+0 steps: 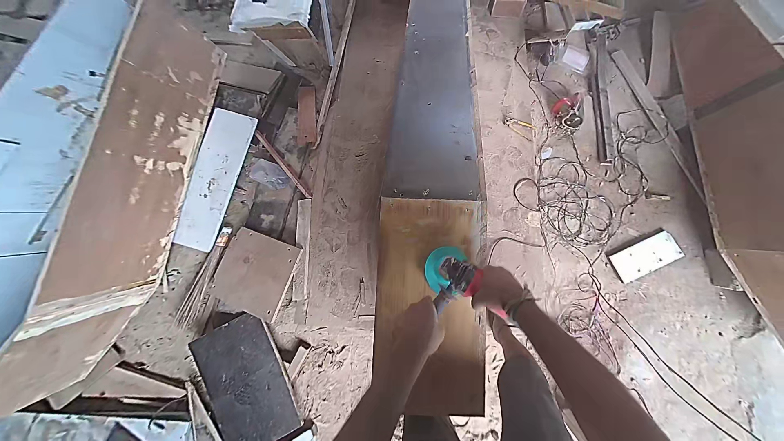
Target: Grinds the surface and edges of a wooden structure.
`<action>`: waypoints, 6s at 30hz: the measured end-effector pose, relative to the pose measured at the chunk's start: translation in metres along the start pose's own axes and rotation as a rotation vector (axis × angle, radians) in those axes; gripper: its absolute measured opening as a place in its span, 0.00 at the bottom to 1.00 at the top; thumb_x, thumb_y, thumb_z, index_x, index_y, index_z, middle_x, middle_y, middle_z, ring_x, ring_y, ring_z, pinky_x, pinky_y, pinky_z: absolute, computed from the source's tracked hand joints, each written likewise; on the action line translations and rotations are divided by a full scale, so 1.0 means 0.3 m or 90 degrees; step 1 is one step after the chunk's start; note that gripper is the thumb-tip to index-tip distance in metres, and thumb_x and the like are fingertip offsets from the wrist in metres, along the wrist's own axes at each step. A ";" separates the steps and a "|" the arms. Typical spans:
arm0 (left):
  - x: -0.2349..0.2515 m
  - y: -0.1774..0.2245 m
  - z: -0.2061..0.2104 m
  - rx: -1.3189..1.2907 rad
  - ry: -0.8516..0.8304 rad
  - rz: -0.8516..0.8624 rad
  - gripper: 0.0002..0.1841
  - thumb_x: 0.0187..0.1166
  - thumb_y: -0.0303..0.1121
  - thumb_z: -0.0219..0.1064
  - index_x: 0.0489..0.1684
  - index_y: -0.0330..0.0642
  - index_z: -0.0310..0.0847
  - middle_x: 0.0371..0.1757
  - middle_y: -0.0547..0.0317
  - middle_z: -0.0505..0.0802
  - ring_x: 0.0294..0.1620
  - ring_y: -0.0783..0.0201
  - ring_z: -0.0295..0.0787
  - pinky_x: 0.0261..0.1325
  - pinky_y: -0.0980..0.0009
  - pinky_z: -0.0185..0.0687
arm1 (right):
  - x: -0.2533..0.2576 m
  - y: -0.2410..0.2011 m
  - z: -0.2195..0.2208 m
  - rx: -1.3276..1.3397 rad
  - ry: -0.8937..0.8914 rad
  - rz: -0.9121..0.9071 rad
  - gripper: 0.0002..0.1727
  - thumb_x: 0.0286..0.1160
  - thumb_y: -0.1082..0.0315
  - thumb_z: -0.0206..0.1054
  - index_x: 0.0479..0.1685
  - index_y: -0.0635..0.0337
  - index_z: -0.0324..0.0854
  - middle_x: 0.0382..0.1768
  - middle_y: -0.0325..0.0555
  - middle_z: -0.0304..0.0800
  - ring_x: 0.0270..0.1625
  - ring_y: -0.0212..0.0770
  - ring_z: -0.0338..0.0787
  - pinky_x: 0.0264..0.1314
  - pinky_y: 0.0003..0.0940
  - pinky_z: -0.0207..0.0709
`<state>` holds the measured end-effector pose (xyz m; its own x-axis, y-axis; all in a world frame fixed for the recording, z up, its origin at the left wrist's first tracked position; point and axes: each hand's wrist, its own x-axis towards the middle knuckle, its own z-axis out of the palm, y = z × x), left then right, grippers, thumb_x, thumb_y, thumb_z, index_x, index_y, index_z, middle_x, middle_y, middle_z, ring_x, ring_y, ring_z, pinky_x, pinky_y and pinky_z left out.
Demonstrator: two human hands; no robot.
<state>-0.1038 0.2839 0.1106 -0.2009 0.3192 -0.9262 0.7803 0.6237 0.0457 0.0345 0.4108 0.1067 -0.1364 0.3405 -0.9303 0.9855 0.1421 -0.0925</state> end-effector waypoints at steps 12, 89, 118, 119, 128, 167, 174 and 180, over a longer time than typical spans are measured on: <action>-0.047 -0.102 0.266 -0.064 0.014 -0.036 0.22 0.78 0.44 0.67 0.66 0.41 0.82 0.53 0.44 0.95 0.56 0.43 0.95 0.55 0.40 0.88 | -0.017 0.031 0.213 -0.051 -0.050 -0.076 0.38 0.56 0.47 0.83 0.64 0.65 0.85 0.61 0.65 0.91 0.67 0.65 0.89 0.67 0.71 0.80; 0.140 0.449 0.113 -0.338 0.161 -0.175 0.26 0.78 0.47 0.71 0.70 0.41 0.80 0.56 0.43 0.93 0.58 0.45 0.92 0.62 0.40 0.86 | 0.114 0.189 -0.394 -0.191 0.036 -0.299 0.28 0.62 0.54 0.78 0.59 0.62 0.86 0.58 0.61 0.92 0.63 0.64 0.90 0.57 0.72 0.81; 0.110 0.436 -0.321 -0.640 0.104 -0.271 0.23 0.74 0.37 0.67 0.69 0.48 0.74 0.55 0.46 0.94 0.57 0.42 0.94 0.50 0.40 0.89 | 0.271 -0.344 -0.737 -0.637 0.060 -0.306 0.37 0.46 0.38 0.81 0.53 0.55 0.87 0.50 0.52 0.95 0.57 0.54 0.95 0.57 0.63 0.87; 0.110 0.415 -0.339 -0.649 0.100 -0.278 0.22 0.74 0.36 0.67 0.68 0.48 0.74 0.55 0.46 0.94 0.57 0.42 0.94 0.50 0.40 0.89 | 0.274 -0.382 -0.739 -0.648 0.051 -0.311 0.35 0.47 0.41 0.81 0.53 0.55 0.87 0.50 0.52 0.95 0.57 0.55 0.95 0.56 0.63 0.86; 0.093 0.314 -0.476 -0.764 0.078 -0.289 0.22 0.70 0.34 0.68 0.65 0.46 0.75 0.54 0.46 0.94 0.58 0.43 0.94 0.50 0.40 0.88 | 0.272 -0.647 -0.780 -0.753 -0.010 -0.309 0.33 0.44 0.49 0.85 0.52 0.59 0.88 0.51 0.54 0.95 0.58 0.55 0.94 0.60 0.63 0.85; 0.262 0.797 -0.668 -1.221 0.062 -0.591 0.23 0.76 0.39 0.67 0.70 0.45 0.75 0.55 0.46 0.94 0.59 0.44 0.94 0.57 0.42 0.88 | 0.374 -0.782 -0.822 -1.242 -0.140 -0.604 0.38 0.43 0.49 0.85 0.57 0.62 0.86 0.54 0.56 0.93 0.60 0.55 0.93 0.60 0.60 0.86; 0.263 0.517 -0.663 -1.171 0.167 -0.531 0.24 0.73 0.34 0.68 0.70 0.44 0.74 0.58 0.45 0.93 0.61 0.43 0.92 0.55 0.40 0.88 | 0.332 -0.964 -0.747 -1.164 0.035 -0.572 0.41 0.43 0.50 0.87 0.59 0.67 0.82 0.57 0.59 0.91 0.63 0.56 0.91 0.63 0.59 0.84; 0.247 0.663 -0.651 -1.216 0.135 -0.489 0.23 0.76 0.37 0.66 0.71 0.42 0.73 0.57 0.44 0.93 0.59 0.43 0.94 0.57 0.42 0.88 | 0.348 -0.870 -0.783 -1.217 -0.025 -0.543 0.40 0.41 0.50 0.88 0.57 0.66 0.84 0.54 0.59 0.92 0.61 0.57 0.92 0.61 0.61 0.85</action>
<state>-0.0792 0.5710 0.1243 -0.2743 -0.3380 -0.9003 -0.9116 0.3895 0.1315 -0.2605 0.6275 0.1170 -0.3672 -0.3245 -0.8717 -0.6215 0.7829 -0.0297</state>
